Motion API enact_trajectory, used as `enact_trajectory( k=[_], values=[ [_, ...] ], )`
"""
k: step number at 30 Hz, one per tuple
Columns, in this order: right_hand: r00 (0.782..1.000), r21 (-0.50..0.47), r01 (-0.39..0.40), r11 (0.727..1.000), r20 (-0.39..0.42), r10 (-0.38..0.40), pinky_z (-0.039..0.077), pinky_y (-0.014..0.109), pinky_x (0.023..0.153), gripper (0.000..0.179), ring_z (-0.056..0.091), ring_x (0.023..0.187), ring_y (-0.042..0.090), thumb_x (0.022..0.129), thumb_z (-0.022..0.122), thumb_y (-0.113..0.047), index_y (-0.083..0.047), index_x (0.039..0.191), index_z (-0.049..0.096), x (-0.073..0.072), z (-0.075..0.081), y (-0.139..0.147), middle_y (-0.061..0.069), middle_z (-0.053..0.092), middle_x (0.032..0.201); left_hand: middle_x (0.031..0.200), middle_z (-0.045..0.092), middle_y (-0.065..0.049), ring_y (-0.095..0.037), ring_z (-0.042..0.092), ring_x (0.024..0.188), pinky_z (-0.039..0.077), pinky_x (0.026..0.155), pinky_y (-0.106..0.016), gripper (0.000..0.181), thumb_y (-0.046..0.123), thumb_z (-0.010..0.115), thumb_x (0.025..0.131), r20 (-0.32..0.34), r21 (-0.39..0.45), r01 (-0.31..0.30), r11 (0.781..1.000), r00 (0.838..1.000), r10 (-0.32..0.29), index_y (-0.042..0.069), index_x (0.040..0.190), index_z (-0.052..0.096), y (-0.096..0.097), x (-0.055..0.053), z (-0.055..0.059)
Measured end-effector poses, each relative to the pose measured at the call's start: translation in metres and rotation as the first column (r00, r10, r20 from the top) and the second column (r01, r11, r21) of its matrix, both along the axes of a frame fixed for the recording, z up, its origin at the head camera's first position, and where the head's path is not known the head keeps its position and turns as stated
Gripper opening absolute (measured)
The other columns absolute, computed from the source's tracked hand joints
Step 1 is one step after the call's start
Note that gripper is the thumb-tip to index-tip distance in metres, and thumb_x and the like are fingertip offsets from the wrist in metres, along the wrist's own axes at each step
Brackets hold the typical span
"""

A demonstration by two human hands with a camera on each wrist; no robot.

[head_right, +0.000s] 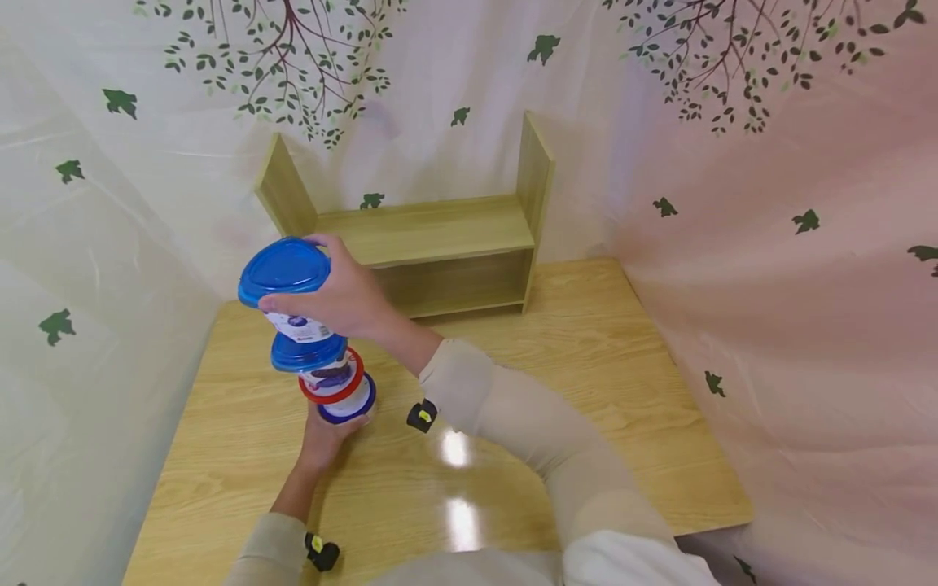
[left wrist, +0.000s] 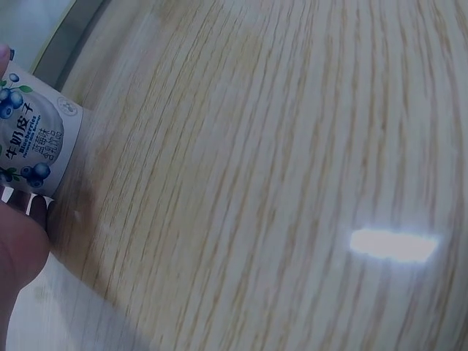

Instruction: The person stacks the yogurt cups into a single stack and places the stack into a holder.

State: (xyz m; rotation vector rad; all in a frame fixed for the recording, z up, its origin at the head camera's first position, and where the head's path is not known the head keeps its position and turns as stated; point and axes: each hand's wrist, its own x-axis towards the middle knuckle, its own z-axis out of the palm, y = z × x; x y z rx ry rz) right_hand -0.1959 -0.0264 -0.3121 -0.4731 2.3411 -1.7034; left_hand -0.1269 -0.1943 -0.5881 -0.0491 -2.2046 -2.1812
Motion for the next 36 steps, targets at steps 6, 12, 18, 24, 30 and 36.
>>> enact_trajectory(
  k=[6, 12, 18, 24, 30, 36],
  values=[
    [1.000, 0.038, -0.005, 0.999, -0.013, 0.006, 0.054, 0.051, 0.093, 0.095, 0.052, 0.127, 0.032, 0.077, 0.086, -0.047, -0.030, 0.152, 0.032, 0.001, -0.004, -0.011, 0.004, 0.049, 0.145, 0.149, 0.041, -0.003, -0.027, 0.042, 0.134, 0.030, 0.116, -0.054, 0.101, 0.006, 0.085, 0.081, -0.009, 0.004, 0.009, 1.000, 1.000, -0.009, 0.029, 0.153, 0.018, -0.001, -0.002, -0.004],
    [1.000, 0.072, -0.013, 0.997, 0.009, 0.012, 0.055, 0.049, 0.092, 0.096, 0.053, 0.126, 0.032, 0.077, 0.086, -0.048, -0.032, 0.153, 0.030, 0.003, -0.010, -0.015, 0.005, 0.050, 0.145, 0.149, 0.041, -0.004, -0.027, 0.043, 0.134, 0.033, 0.115, -0.049, 0.101, 0.007, 0.084, 0.082, -0.028, -0.002, 0.021, 1.000, 0.999, -0.021, 0.029, 0.154, 0.018, -0.003, -0.002, -0.008],
    [1.000, 0.105, -0.001, 0.994, -0.004, 0.002, 0.055, 0.049, 0.092, 0.097, 0.053, 0.126, 0.032, 0.077, 0.085, -0.050, -0.035, 0.154, 0.028, 0.006, -0.011, -0.016, 0.004, 0.049, 0.146, 0.149, 0.040, -0.003, -0.027, 0.042, 0.135, 0.033, 0.115, -0.047, 0.101, 0.010, 0.085, 0.082, -0.039, -0.015, 0.026, 1.000, 0.999, -0.027, 0.030, 0.154, 0.017, -0.004, -0.003, -0.007],
    [1.000, 0.147, 0.000, 0.989, -0.020, 0.003, 0.054, 0.049, 0.093, 0.100, 0.053, 0.127, 0.030, 0.077, 0.084, -0.053, -0.034, 0.156, 0.026, 0.006, -0.009, -0.018, 0.003, 0.049, 0.147, 0.149, 0.040, -0.004, -0.028, 0.042, 0.135, 0.032, 0.115, -0.050, 0.102, 0.007, 0.085, 0.081, -0.041, -0.008, 0.016, 1.000, 0.999, -0.016, 0.030, 0.155, 0.017, -0.003, -0.004, -0.006],
    [1.000, 0.171, -0.004, 0.985, -0.019, 0.007, 0.055, 0.047, 0.092, 0.101, 0.053, 0.127, 0.029, 0.076, 0.084, -0.053, -0.034, 0.156, 0.026, 0.006, -0.010, -0.019, 0.002, 0.049, 0.147, 0.149, 0.041, -0.002, -0.025, 0.042, 0.135, 0.030, 0.116, -0.049, 0.101, 0.005, 0.084, 0.081, -0.032, 0.010, 0.013, 1.000, 0.999, -0.013, 0.030, 0.154, 0.019, -0.002, -0.003, -0.005],
    [0.996, 0.139, -0.058, 0.989, -0.056, 0.066, 0.054, 0.047, 0.095, 0.096, 0.051, 0.130, 0.029, 0.082, 0.079, -0.053, -0.031, 0.158, 0.025, 0.002, -0.010, -0.011, 0.004, 0.047, 0.150, 0.149, 0.041, -0.001, -0.025, 0.042, 0.135, 0.032, 0.116, -0.047, 0.102, 0.005, 0.084, 0.081, -0.022, 0.021, 0.017, 1.000, 1.000, -0.017, 0.031, 0.154, 0.018, -0.001, -0.004, -0.005]
  ],
)
